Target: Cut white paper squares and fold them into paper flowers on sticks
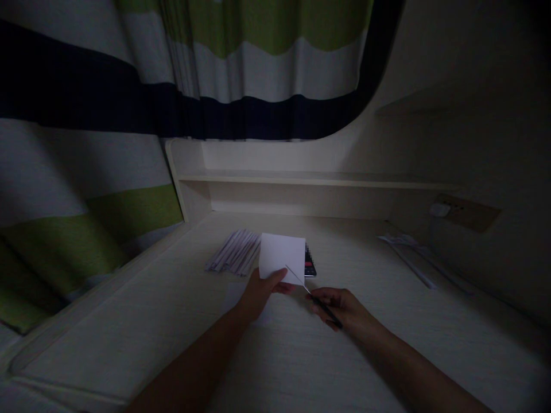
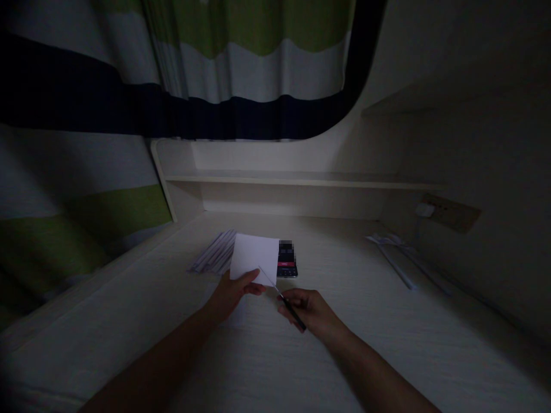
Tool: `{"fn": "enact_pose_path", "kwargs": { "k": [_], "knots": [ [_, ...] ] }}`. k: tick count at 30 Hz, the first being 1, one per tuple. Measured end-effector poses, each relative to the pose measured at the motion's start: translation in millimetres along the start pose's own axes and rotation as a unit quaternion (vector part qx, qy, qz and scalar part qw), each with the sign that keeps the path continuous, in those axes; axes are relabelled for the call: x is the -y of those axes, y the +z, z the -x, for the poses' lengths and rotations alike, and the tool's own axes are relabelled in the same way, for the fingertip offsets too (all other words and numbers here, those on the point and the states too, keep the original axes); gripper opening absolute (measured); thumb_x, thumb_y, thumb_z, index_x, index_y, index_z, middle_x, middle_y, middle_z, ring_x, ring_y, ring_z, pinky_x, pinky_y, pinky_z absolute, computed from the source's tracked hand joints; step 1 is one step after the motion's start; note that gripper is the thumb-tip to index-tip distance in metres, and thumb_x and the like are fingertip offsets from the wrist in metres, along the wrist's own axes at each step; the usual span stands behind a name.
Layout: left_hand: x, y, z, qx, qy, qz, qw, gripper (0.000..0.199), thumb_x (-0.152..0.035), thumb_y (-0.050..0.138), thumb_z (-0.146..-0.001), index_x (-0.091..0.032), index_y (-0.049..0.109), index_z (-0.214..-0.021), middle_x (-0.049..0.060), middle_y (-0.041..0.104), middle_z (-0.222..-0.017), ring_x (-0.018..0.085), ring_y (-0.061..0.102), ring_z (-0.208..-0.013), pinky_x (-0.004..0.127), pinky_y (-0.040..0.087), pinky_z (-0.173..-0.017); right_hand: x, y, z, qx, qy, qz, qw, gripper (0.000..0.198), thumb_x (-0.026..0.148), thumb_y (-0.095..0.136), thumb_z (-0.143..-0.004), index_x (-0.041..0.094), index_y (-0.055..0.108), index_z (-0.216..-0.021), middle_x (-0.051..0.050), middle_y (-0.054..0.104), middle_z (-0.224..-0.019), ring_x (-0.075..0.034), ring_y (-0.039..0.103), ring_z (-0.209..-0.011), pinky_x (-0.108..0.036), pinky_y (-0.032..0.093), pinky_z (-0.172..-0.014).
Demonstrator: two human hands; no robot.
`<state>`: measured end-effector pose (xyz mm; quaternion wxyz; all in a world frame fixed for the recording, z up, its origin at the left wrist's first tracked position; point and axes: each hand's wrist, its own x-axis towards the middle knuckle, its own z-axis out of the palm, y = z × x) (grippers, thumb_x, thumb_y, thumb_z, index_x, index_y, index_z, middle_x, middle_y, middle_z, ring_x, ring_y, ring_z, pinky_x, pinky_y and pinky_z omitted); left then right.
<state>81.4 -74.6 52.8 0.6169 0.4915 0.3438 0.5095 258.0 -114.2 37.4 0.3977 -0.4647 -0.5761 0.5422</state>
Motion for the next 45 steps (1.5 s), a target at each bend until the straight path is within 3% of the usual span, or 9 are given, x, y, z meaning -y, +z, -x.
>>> {"fn": "enact_pose_path", "kwargs": {
  "k": [15,23,26,29,31,35,38,42,45],
  "knots": [
    [-0.9,2.4,1.7,0.003,-0.003,0.011,1.000,0.034,-0.032,0.061,-0.066,-0.008,0.056,-0.089,0.011,0.065,-0.076,0.017,0.061,-0.057,0.028,0.050,-0.055,-5.9,-1.8,-4.0,0.000,0.000,-0.003,1.000,0.029,0.031,0.065,-0.057,0.017,0.058,-0.081,0.007,0.044,-0.042,-0.003,0.029,-0.031,-0.019,0.021,-0.032],
    [-4.7,-4.7,-5.8,-0.112,0.038,0.059,0.991,0.026,-0.028,0.064,-0.061,-0.010,0.055,-0.076,0.002,0.060,-0.061,0.010,0.054,-0.041,0.021,0.043,-0.042,-12.2,0.8,-8.3,0.031,0.001,0.017,0.999,0.026,0.026,0.065,-0.055,0.016,0.058,-0.078,0.007,0.047,-0.045,-0.003,0.033,-0.033,-0.019,0.024,-0.034],
    [-7.8,-8.2,-6.8,-0.117,0.062,0.085,0.988,0.020,-0.025,0.062,-0.060,-0.011,0.054,-0.070,-0.001,0.057,-0.057,0.007,0.049,-0.038,0.018,0.037,-0.036,-15.1,-5.7,-12.0,-0.003,0.030,0.011,0.999,0.027,0.022,0.067,-0.051,0.016,0.059,-0.076,0.008,0.046,-0.043,-0.004,0.032,-0.033,-0.019,0.022,-0.034],
    [-7.3,-9.5,-5.4,-0.083,0.048,0.093,0.991,0.018,-0.021,0.062,-0.057,-0.012,0.054,-0.071,-0.003,0.054,-0.054,0.007,0.047,-0.039,0.017,0.034,-0.032,-8.5,-16.2,-11.7,-0.105,0.041,-0.043,0.993,0.034,0.023,0.070,-0.050,0.014,0.059,-0.080,0.005,0.048,-0.047,-0.005,0.034,-0.036,-0.020,0.024,-0.036],
    [-5.8,-9.5,-3.1,-0.017,0.008,0.066,0.998,0.019,-0.019,0.062,-0.056,-0.012,0.055,-0.072,-0.002,0.054,-0.053,0.008,0.047,-0.039,0.017,0.033,-0.031,2.0,-21.7,-8.0,-0.148,-0.001,-0.107,0.983,0.035,0.030,0.069,-0.055,0.013,0.058,-0.083,0.003,0.051,-0.053,-0.007,0.041,-0.042,-0.021,0.030,-0.041],
    [-4.6,-9.3,2.5,0.138,-0.070,-0.032,0.988,0.024,-0.019,0.062,-0.056,-0.011,0.057,-0.078,0.000,0.056,-0.057,0.008,0.049,-0.042,0.016,0.033,-0.031,23.6,-23.0,3.3,-0.084,-0.064,-0.206,0.973,0.033,0.041,0.062,-0.065,0.015,0.057,-0.083,-0.002,0.057,-0.067,-0.015,0.053,-0.063,-0.027,0.040,-0.059],
    [-5.1,-10.6,5.2,0.200,-0.099,-0.092,0.970,0.032,-0.017,0.062,-0.056,-0.013,0.058,-0.087,0.000,0.057,-0.062,0.008,0.050,-0.046,0.015,0.034,-0.033,28.3,-18.3,9.0,-0.055,-0.048,-0.195,0.978,0.031,0.031,0.069,-0.059,0.018,0.055,-0.083,0.000,0.058,-0.069,-0.015,0.054,-0.066,-0.026,0.039,-0.060],
    [-2.1,-12.1,4.0,0.213,-0.117,-0.134,0.961,0.035,-0.018,0.064,-0.055,-0.013,0.059,-0.090,0.002,0.060,-0.069,0.010,0.052,-0.054,0.017,0.036,-0.040,19.3,-14.4,6.9,-0.063,-0.022,-0.175,0.982,0.030,0.016,0.072,-0.051,0.018,0.055,-0.076,0.001,0.058,-0.067,-0.013,0.053,-0.062,-0.024,0.039,-0.057],
    [3.3,-9.8,-1.7,0.162,-0.091,-0.074,0.980,0.030,-0.031,0.061,-0.062,-0.011,0.061,-0.085,0.005,0.062,-0.074,0.014,0.055,-0.063,0.023,0.042,-0.053,11.1,-15.3,1.9,-0.108,-0.031,-0.190,0.975,0.030,0.014,0.071,-0.050,0.017,0.055,-0.076,0.000,0.059,-0.069,-0.014,0.054,-0.062,-0.025,0.040,-0.058]
  ]
}}
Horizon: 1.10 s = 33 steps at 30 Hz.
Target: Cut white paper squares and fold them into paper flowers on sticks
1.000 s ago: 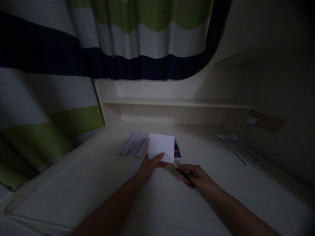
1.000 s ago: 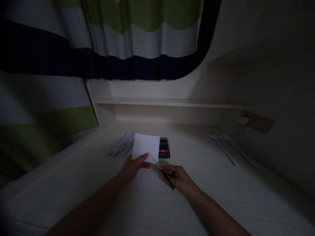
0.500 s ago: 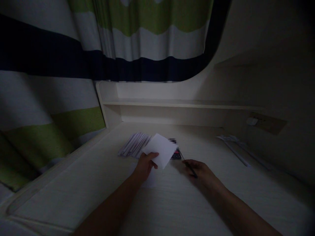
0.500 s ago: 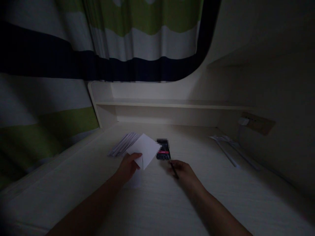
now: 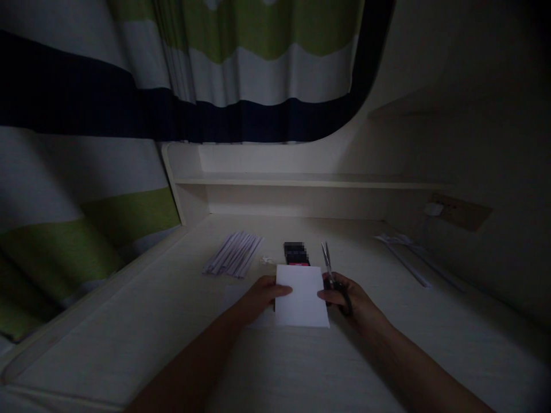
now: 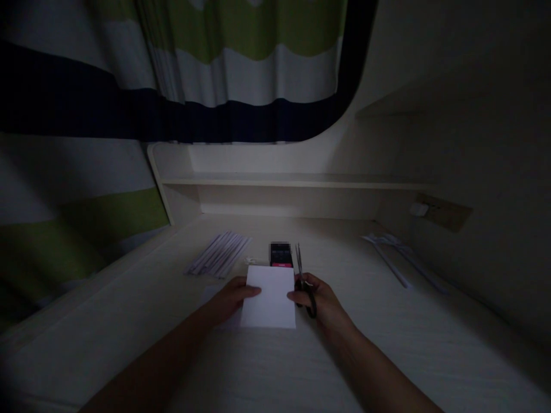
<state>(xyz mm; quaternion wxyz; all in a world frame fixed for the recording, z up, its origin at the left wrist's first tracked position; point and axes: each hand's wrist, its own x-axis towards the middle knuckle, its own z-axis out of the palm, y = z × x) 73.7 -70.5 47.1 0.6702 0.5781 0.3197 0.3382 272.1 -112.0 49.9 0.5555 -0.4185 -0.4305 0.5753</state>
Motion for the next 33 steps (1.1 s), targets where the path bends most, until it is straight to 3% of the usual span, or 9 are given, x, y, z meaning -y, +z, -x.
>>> {"fn": "enact_pose_path", "kwargs": {
  "k": [3,5,8,10,16,20,25,29,33],
  "knots": [
    [5.4,3.1,-9.2,-0.052,0.044,0.080,0.994,0.035,-0.044,0.052,-0.068,-0.015,0.059,-0.085,0.007,0.062,-0.083,0.018,0.056,-0.077,0.028,0.043,-0.065,-3.9,-1.8,-3.3,-0.062,-0.048,-0.042,0.996,0.029,0.015,0.071,-0.052,0.018,0.056,-0.077,0.000,0.060,-0.074,-0.014,0.054,-0.064,-0.025,0.041,-0.058],
    [10.5,6.5,-13.5,-0.052,0.051,0.097,0.993,0.036,-0.044,0.057,-0.064,-0.019,0.057,-0.089,0.006,0.061,-0.088,0.018,0.055,-0.081,0.029,0.043,-0.067,-5.3,-1.3,-3.8,-0.094,-0.076,-0.079,0.990,0.029,0.016,0.071,-0.053,0.019,0.056,-0.078,0.000,0.061,-0.078,-0.014,0.055,-0.068,-0.026,0.041,-0.061],
    [19.1,14.4,-14.3,0.006,0.034,0.081,0.996,0.040,-0.035,0.067,-0.058,-0.018,0.055,-0.092,0.005,0.061,-0.084,0.016,0.057,-0.073,0.031,0.044,-0.068,-8.0,1.4,-3.1,-0.118,-0.104,-0.114,0.981,0.030,0.017,0.071,-0.054,0.020,0.056,-0.079,0.000,0.061,-0.081,-0.015,0.056,-0.073,-0.027,0.042,-0.065],
    [23.2,20.9,-12.0,0.025,0.024,0.055,0.998,0.034,-0.034,0.064,-0.062,-0.014,0.057,-0.088,0.006,0.061,-0.079,0.013,0.057,-0.067,0.030,0.044,-0.068,-10.4,3.5,-2.2,-0.122,-0.113,-0.117,0.979,0.029,0.018,0.071,-0.054,0.020,0.056,-0.079,0.000,0.062,-0.080,-0.016,0.055,-0.073,-0.028,0.042,-0.065],
    [23.5,29.7,-9.0,-0.017,-0.011,0.020,1.000,0.028,-0.036,0.061,-0.065,-0.009,0.061,-0.070,0.005,0.061,-0.061,0.011,0.054,-0.048,0.027,0.045,-0.055,-10.7,8.6,1.8,-0.112,-0.112,-0.060,0.986,0.026,0.022,0.071,-0.056,0.020,0.055,-0.077,0.002,0.058,-0.069,-0.013,0.053,-0.063,-0.026,0.040,-0.060],
    [16.8,22.7,-10.5,-0.102,0.037,0.009,0.994,0.031,-0.038,0.058,-0.066,-0.009,0.060,-0.055,0.005,0.061,-0.054,0.011,0.054,-0.046,0.023,0.043,-0.051,-7.7,13.7,3.9,-0.030,-0.095,0.048,0.994,0.028,0.033,0.066,-0.062,0.018,0.052,-0.081,0.003,0.055,-0.058,-0.012,0.053,-0.057,-0.026,0.040,-0.059],
    [4.2,13.8,-8.2,-0.228,0.097,0.018,0.969,0.030,-0.037,0.059,-0.066,-0.009,0.063,-0.061,0.008,0.065,-0.062,0.014,0.059,-0.054,0.025,0.046,-0.059,-15.8,17.9,3.9,0.102,-0.031,0.163,0.981,0.037,0.040,0.068,-0.056,0.017,0.050,-0.080,0.004,0.052,-0.059,-0.010,0.050,-0.047,-0.026,0.042,-0.050],
    [-1.3,12.9,-5.9,-0.241,0.103,0.017,0.965,0.029,-0.035,0.060,-0.065,-0.007,0.065,-0.064,0.011,0.067,-0.065,0.017,0.061,-0.060,0.027,0.047,-0.062,-22.9,16.6,3.8,0.165,-0.004,0.195,0.967,0.038,0.044,0.063,-0.060,0.016,0.050,-0.081,0.003,0.051,-0.058,-0.010,0.049,-0.046,-0.025,0.042,-0.047],
    [-2.4,15.0,-4.8,-0.233,0.092,0.011,0.968,0.027,-0.034,0.059,-0.066,-0.008,0.065,-0.062,0.010,0.067,-0.061,0.017,0.062,-0.058,0.026,0.048,-0.058,-21.4,15.8,4.9,0.183,-0.005,0.214,0.959,0.036,0.045,0.060,-0.064,0.016,0.049,-0.082,0.003,0.050,-0.059,-0.009,0.047,-0.045,-0.024,0.041,-0.046]
  ]
}}
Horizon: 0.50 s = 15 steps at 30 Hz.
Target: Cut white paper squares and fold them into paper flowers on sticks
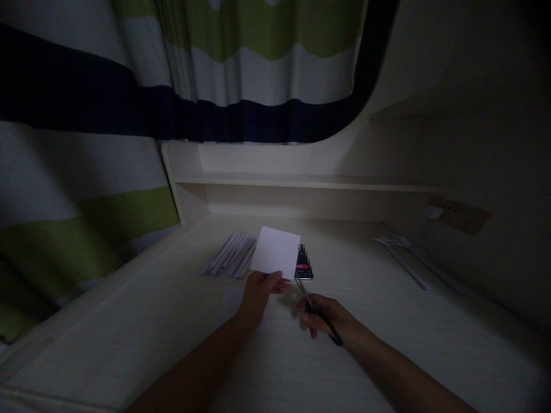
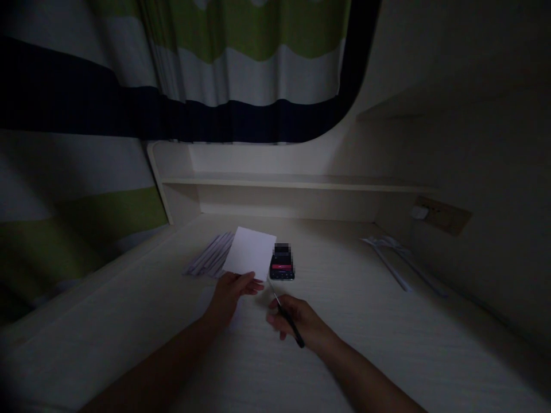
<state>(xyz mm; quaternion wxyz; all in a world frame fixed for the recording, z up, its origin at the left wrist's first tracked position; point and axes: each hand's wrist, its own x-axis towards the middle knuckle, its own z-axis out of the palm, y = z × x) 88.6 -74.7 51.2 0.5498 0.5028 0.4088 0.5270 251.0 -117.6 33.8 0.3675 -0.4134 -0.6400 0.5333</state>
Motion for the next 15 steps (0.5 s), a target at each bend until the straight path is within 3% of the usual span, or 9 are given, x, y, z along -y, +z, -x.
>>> {"fn": "enact_pose_path", "kwargs": {
  "k": [15],
  "knots": [
    [-1.8,4.8,5.2,0.036,-0.006,-0.027,0.999,0.029,-0.035,0.056,-0.069,-0.008,0.066,-0.063,0.011,0.068,-0.067,0.018,0.063,-0.062,0.027,0.048,-0.060,-3.0,0.5,-0.8,-0.013,0.009,0.015,1.000,0.033,0.047,0.058,-0.065,0.017,0.051,-0.077,0.005,0.044,-0.052,-0.006,0.040,-0.039,-0.021,0.035,-0.038]
  ]
}}
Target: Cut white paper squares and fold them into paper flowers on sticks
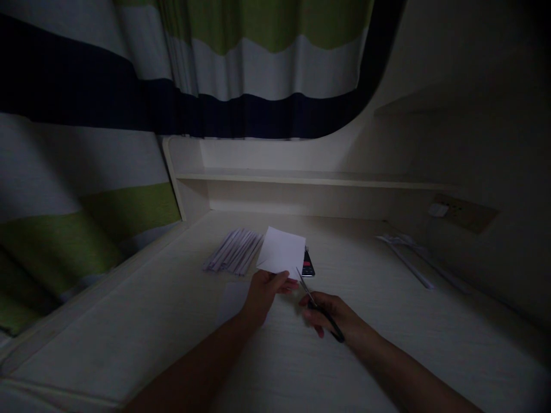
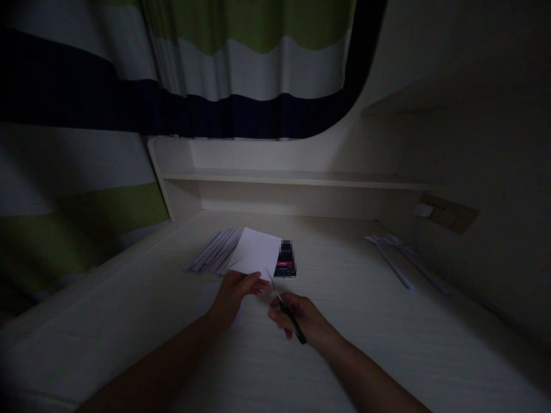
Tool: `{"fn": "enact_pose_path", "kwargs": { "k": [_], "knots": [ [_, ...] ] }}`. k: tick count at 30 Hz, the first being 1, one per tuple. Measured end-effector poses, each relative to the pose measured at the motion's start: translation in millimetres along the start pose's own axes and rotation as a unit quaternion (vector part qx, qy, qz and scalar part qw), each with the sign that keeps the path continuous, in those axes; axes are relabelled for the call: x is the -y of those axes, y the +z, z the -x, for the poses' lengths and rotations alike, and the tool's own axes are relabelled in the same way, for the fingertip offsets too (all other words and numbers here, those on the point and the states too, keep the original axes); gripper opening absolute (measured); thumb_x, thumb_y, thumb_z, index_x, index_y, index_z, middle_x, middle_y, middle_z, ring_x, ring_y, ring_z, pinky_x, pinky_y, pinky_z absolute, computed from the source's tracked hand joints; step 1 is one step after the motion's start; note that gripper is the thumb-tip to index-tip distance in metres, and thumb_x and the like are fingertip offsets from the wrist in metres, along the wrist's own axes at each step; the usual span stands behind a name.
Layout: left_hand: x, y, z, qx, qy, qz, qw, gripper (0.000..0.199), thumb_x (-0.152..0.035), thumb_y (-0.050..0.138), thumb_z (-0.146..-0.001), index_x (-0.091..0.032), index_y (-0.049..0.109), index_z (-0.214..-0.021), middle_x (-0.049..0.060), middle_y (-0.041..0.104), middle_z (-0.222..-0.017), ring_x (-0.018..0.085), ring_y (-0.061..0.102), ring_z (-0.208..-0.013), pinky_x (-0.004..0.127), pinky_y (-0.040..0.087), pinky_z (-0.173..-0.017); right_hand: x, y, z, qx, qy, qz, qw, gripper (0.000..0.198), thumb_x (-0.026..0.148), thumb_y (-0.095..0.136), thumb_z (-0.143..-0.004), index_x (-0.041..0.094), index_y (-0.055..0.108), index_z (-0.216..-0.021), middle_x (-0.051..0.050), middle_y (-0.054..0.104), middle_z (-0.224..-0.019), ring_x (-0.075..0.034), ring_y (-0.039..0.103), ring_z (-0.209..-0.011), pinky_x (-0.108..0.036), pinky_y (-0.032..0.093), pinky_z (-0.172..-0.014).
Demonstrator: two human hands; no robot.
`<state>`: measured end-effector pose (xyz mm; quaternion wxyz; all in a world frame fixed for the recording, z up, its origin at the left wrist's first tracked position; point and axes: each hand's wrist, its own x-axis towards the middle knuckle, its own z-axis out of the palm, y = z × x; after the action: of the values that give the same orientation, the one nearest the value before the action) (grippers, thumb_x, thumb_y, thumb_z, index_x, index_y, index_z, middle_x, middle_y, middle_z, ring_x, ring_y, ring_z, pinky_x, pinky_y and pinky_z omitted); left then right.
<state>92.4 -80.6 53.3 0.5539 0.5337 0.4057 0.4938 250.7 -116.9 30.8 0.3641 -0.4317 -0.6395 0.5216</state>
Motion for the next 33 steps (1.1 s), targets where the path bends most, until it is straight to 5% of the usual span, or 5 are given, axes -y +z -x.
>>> {"fn": "enact_pose_path", "kwargs": {
  "k": [33],
  "knots": [
    [-2.7,3.1,1.9,0.001,-0.005,0.006,1.000,0.027,-0.033,0.056,-0.069,-0.009,0.067,-0.065,0.011,0.068,-0.070,0.019,0.063,-0.065,0.028,0.049,-0.062,-0.5,-1.0,1.4,-0.030,0.008,0.028,0.999,0.030,0.047,0.056,-0.067,0.017,0.053,-0.070,0.007,0.040,-0.045,-0.004,0.030,-0.032,-0.019,0.023,-0.033]
  ]
}}
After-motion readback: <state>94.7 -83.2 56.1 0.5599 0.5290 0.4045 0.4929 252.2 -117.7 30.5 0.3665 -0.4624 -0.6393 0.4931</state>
